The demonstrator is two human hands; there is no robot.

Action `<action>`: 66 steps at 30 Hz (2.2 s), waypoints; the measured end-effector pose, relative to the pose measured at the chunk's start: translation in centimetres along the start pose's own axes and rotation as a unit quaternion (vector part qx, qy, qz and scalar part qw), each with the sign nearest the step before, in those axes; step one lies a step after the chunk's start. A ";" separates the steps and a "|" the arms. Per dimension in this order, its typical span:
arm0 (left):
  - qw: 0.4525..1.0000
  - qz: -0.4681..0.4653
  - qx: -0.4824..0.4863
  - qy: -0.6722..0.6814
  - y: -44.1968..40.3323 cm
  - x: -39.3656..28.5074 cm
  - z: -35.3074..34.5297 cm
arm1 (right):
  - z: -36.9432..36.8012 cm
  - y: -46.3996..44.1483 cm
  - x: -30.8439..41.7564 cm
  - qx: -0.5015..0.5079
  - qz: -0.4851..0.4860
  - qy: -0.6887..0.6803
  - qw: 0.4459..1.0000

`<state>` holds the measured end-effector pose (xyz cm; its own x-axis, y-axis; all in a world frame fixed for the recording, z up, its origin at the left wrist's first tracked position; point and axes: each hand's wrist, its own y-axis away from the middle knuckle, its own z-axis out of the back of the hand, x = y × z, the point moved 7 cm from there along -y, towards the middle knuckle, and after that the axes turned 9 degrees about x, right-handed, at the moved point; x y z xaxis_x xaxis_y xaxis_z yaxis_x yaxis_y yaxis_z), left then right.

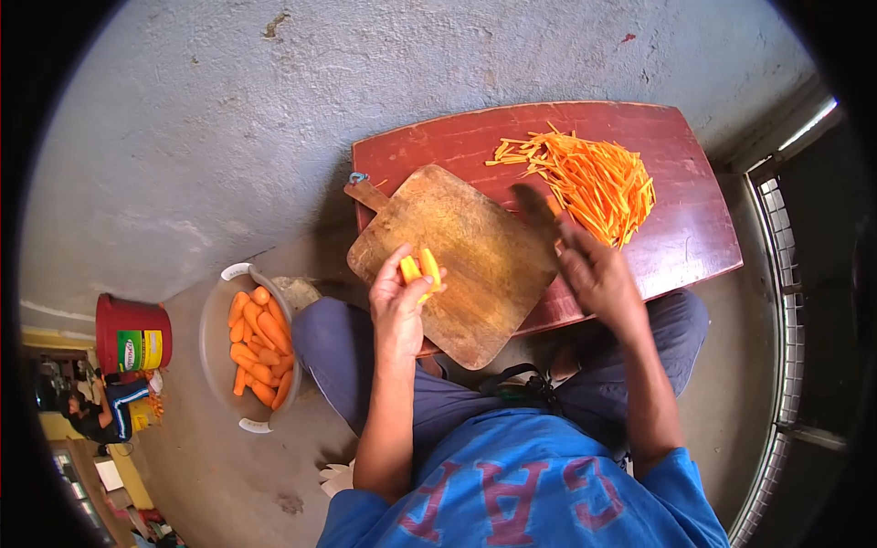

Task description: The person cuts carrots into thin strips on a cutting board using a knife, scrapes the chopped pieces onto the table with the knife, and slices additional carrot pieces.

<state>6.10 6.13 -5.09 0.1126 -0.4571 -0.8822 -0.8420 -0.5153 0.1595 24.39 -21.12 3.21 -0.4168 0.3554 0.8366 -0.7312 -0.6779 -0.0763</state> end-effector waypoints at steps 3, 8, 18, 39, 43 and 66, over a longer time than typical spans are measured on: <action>0.999 -0.005 0.039 0.016 0.7 0.8 -2.0 | 3.3 -1.1 -2.6 -0.003 -0.088 0.043 0.995; 0.997 0.002 0.066 -0.043 0.9 2.1 -3.8 | 1.6 1.2 0.3 0.044 -0.067 -0.040 0.996; 0.837 -0.170 0.022 -0.520 3.1 -2.2 -5.7 | -4.7 4.0 4.8 0.182 -0.081 -0.121 0.972; 0.781 -0.229 0.079 -0.575 2.7 -1.6 -6.4 | -4.5 6.0 8.9 0.238 0.028 0.032 0.970; 0.761 -0.248 0.073 -0.595 2.8 -1.2 -6.5 | -6.7 3.7 7.5 0.255 0.038 0.029 0.966; 0.769 -0.270 0.096 -0.572 3.2 -1.0 -6.2 | -8.2 2.8 8.3 0.270 0.005 0.031 0.962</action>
<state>6.57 0.48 -0.92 0.0275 0.7788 -0.6267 -0.9102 -0.2397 -0.3377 14.51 -14.81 5.50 -0.4660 0.3733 0.8022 -0.3459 -0.9113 0.2232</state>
